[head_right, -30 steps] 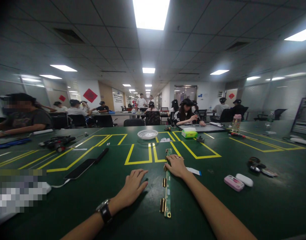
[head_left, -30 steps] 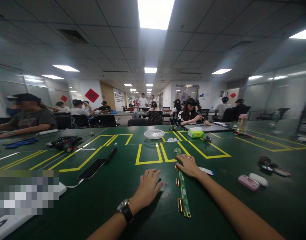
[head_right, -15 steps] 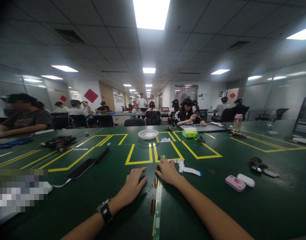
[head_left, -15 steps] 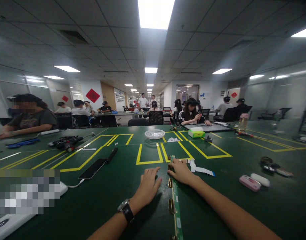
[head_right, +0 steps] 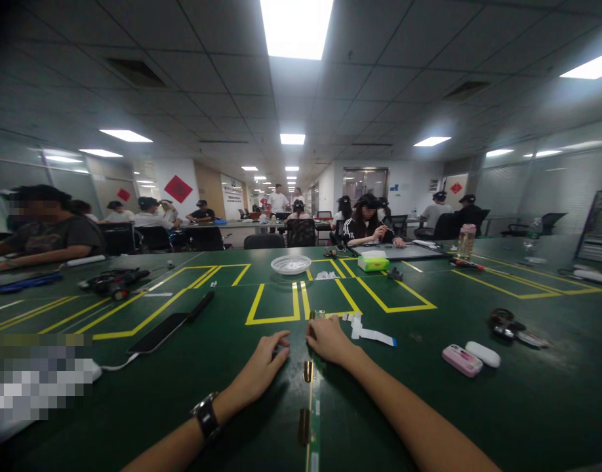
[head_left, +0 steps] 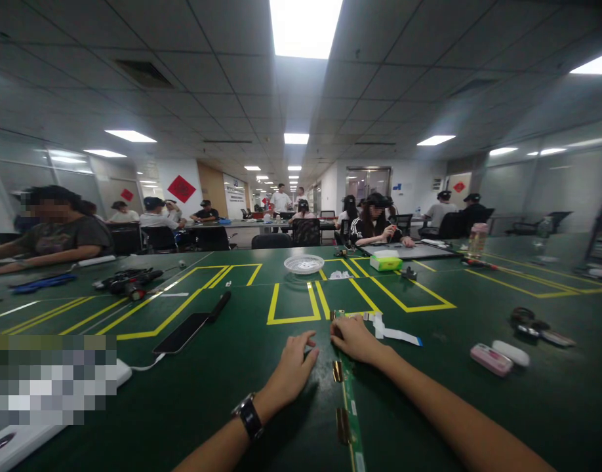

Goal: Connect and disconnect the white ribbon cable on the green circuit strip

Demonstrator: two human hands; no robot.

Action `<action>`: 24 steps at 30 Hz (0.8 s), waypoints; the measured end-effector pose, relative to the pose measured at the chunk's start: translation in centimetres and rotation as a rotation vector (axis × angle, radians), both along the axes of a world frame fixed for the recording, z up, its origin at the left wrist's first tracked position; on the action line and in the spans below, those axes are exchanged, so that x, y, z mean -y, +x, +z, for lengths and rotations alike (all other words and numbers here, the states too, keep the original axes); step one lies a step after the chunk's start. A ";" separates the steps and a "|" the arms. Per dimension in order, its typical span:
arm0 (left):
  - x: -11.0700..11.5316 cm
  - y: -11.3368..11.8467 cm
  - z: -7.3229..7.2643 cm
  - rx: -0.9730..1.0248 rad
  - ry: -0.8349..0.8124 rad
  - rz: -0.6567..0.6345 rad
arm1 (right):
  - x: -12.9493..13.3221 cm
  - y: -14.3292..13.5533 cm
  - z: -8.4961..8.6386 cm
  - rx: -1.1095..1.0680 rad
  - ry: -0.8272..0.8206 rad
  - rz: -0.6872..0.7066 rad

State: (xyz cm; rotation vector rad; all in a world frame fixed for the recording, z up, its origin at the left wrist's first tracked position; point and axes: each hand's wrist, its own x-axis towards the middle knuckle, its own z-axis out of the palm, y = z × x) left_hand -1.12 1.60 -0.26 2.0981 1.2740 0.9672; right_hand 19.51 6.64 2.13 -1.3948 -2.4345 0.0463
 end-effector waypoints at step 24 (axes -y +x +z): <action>-0.7 0.2 1.4 0.677 -0.344 -0.186 | -0.3 0.8 1.4 -0.045 0.127 -0.095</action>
